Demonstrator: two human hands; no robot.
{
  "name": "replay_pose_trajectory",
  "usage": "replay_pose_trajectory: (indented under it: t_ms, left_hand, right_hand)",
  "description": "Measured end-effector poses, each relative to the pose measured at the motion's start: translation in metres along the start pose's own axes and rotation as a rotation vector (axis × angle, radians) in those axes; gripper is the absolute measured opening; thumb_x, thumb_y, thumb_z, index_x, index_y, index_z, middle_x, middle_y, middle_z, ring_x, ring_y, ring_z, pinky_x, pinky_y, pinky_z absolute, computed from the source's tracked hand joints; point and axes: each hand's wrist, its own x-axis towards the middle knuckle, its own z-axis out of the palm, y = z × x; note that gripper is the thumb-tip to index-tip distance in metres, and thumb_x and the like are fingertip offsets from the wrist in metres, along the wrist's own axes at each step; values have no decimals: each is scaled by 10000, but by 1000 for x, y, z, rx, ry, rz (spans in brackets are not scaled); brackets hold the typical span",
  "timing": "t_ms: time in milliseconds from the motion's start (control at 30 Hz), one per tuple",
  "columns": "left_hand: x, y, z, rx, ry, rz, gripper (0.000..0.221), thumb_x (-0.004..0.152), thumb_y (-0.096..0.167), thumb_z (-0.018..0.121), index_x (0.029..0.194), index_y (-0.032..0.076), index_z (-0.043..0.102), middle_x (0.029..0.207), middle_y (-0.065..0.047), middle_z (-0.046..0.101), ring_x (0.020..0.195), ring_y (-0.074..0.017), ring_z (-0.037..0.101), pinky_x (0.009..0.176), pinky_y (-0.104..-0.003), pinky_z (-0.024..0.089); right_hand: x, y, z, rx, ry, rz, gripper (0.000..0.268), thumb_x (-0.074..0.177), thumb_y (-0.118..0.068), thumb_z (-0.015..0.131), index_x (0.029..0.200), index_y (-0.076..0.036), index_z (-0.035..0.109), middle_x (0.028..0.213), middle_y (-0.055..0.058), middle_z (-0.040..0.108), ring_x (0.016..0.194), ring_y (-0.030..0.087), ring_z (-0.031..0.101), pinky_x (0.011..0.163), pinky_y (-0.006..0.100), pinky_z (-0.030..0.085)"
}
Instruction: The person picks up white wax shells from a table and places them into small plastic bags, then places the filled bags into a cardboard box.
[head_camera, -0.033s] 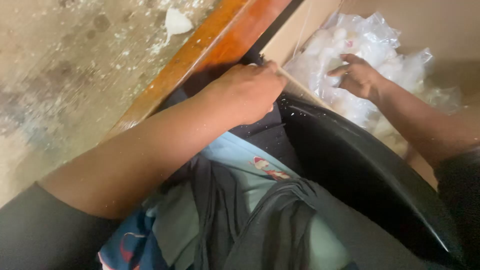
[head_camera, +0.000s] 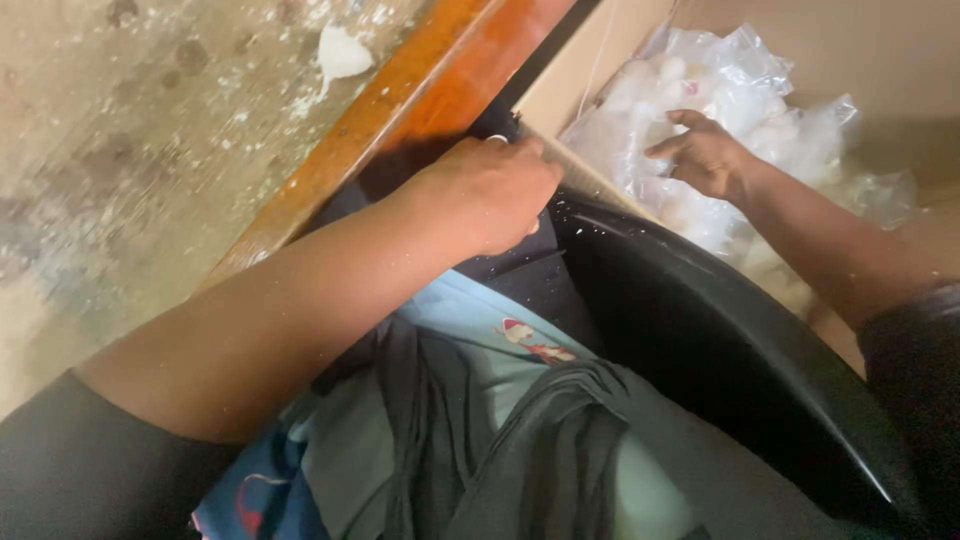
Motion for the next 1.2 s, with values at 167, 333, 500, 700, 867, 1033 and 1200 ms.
replay_pose_trajectory:
  t_ms: [167,333,500,700,867,1033,1200]
  left_hand:
    - [10,15,-2,6,-202,-76,337,877,281,729,1132,77,648,1166,-156,656,1120,-378,619,925,-530,480]
    - [8,6,14,4,-159,32,330,865,261,732,1126,76,652,1097,-159,684,1105,-369,638,914,-515,499]
    - [10,6,10,9,-136,39,279,883,234,714,1102,73,649,1045,-149,699,1066,-374,658,888,-523,505]
    - [7,5,17,32,-51,62,250,875,195,703,1085,67,653,1029,-161,700,1036,-374,668,862,-530,503]
    - [-19,26,-10,123,133,150,235,807,56,640,1041,65,664,1062,-141,700,1042,-335,694,890,-497,516]
    - [-95,35,-62,65,295,-53,183,919,171,639,1075,79,661,1027,-141,698,963,-346,690,836,-491,514]
    - [-206,14,-82,182,590,-433,214,945,193,686,1145,117,687,1068,-121,727,921,-365,695,752,-441,551]
  right_hand:
    - [24,17,7,76,-1,-7,773,830,5,747,1513,-62,391,1302,177,631,1126,258,618,951,428,506]
    - [30,20,19,12,-72,-15,645,890,-81,773,1464,-42,481,1239,112,656,1043,223,608,872,397,522]
    - [39,36,14,-858,221,-575,493,857,-22,743,1329,-73,608,1260,115,686,1110,231,680,949,393,586]
    - [21,53,33,-1500,-197,-694,450,876,-51,687,1302,-194,678,1435,28,623,1380,267,477,1072,557,412]
    - [49,74,11,-1585,-393,-406,502,910,-153,594,1407,-217,606,1523,92,451,1286,336,498,1034,471,447]
    - [-59,-49,69,-1475,-179,-679,396,935,-48,537,1260,-181,720,1219,127,746,1019,313,727,952,407,572]
    - [-148,-127,110,-1294,-116,-1156,336,904,72,587,1175,-56,738,1186,141,748,982,275,727,904,375,595]
